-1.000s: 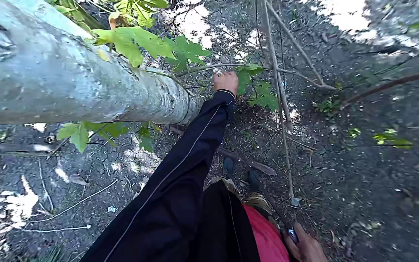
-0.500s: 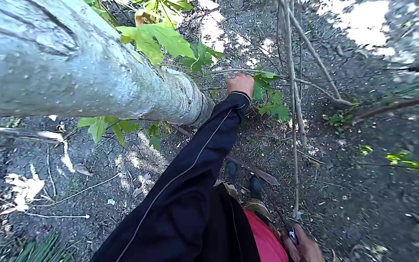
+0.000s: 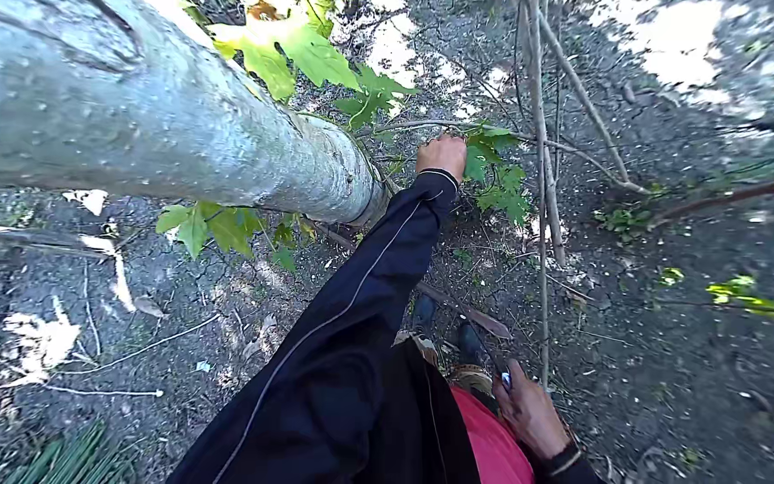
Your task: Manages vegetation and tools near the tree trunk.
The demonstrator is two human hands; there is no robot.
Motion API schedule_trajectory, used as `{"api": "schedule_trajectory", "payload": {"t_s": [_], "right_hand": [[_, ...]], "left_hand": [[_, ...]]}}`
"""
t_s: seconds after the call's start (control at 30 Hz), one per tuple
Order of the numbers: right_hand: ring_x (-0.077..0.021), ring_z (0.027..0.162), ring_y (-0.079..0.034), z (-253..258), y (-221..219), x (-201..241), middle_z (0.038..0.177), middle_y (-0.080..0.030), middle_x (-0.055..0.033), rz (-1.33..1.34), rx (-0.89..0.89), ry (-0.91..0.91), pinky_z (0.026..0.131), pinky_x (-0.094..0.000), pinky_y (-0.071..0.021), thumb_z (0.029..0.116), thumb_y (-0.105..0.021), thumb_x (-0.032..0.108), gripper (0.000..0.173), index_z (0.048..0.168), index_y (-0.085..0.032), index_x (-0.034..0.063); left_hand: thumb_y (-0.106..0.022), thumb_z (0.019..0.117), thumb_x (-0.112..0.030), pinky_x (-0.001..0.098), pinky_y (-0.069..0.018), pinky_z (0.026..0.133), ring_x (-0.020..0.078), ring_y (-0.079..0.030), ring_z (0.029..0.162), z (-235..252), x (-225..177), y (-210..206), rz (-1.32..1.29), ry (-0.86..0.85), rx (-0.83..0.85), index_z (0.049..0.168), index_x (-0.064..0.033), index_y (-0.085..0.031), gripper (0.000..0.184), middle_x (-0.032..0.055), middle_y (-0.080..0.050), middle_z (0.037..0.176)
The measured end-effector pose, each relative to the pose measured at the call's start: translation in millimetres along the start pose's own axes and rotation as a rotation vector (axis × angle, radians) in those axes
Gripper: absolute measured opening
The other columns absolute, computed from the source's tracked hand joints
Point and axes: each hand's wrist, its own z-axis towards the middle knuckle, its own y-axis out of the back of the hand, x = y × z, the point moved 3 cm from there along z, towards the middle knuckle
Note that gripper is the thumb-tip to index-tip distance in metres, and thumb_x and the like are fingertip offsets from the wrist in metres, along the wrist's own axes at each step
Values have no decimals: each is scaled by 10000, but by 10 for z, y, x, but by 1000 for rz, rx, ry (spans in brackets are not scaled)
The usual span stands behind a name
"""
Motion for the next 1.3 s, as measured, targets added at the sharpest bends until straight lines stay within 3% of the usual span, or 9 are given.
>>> {"api": "schedule_trajectory", "payload": {"t_s": [0.17,0.43,0.5,0.7,0.77,0.93,1.03,1.2,1.3], "right_hand": [[-378,831,-728,440,138,433,887,-717,-174,2,139,-34,757,-580,-580,1018,-519,284,411,1350,-549,45],[-380,1007,-706,1415,450,1510,1061,-703,-207,51,191,10,876,-584,-556,1036,-505,256,423,1391,-498,26],[-380,1036,-702,1559,494,1666,1088,-703,-206,54,193,2,893,-583,-551,1038,-512,259,422,1392,-497,31],[-364,1081,-694,1754,486,1935,1096,-708,-193,76,164,1,926,-573,-540,1039,-517,259,368,1333,-540,39],[-375,1086,-695,1791,473,1990,1098,-713,-199,79,165,-7,932,-584,-539,1036,-548,274,406,1373,-521,48],[-391,1026,-709,1957,493,2066,1053,-715,-200,87,137,-14,858,-606,-557,999,-604,242,376,1323,-535,62],[-395,1005,-709,1920,428,1965,1031,-715,-197,115,128,11,850,-612,-557,1019,-589,278,368,1318,-543,69],[-387,1024,-709,1489,249,1376,1069,-716,-195,61,167,-11,877,-595,-554,1037,-505,295,440,1413,-501,66],[-393,1068,-698,1505,253,1427,1105,-708,-220,103,218,-51,923,-592,-541,1048,-521,276,410,1373,-530,26]], "left_hand": [[-687,911,-78,610,-563,896,407,-630,1214,-60,61,48,-35,-26,6,1369,-100,-627,463,189,-612,1383],[-764,854,-78,623,-526,972,400,-589,1278,-84,163,-26,-103,-96,-25,1412,-96,-586,586,176,-590,1420],[-777,835,-60,632,-512,993,400,-575,1300,-80,184,-31,-117,-105,-29,1434,-114,-576,635,168,-573,1450],[-727,875,-60,628,-532,950,406,-595,1266,-42,158,-51,-76,-111,-24,1392,-75,-586,537,184,-585,1411],[-748,853,-55,624,-535,955,406,-594,1268,-47,156,-98,-84,-118,-13,1389,-78,-587,560,183,-579,1419],[-833,746,-45,607,-527,992,399,-578,1293,-69,191,-72,-98,-134,-20,1422,-100,-580,723,181,-564,1445],[-826,741,-34,613,-541,954,407,-601,1247,-71,214,14,-118,-150,-39,1345,-89,-614,642,189,-589,1387],[-811,777,-13,586,-516,1028,380,-594,1279,59,250,190,-115,-184,-29,1296,-45,-621,554,189,-613,1363],[-801,781,-21,589,-511,1036,385,-593,1279,14,230,125,-127,-194,-22,1271,-29,-643,515,201,-616,1356]]}}
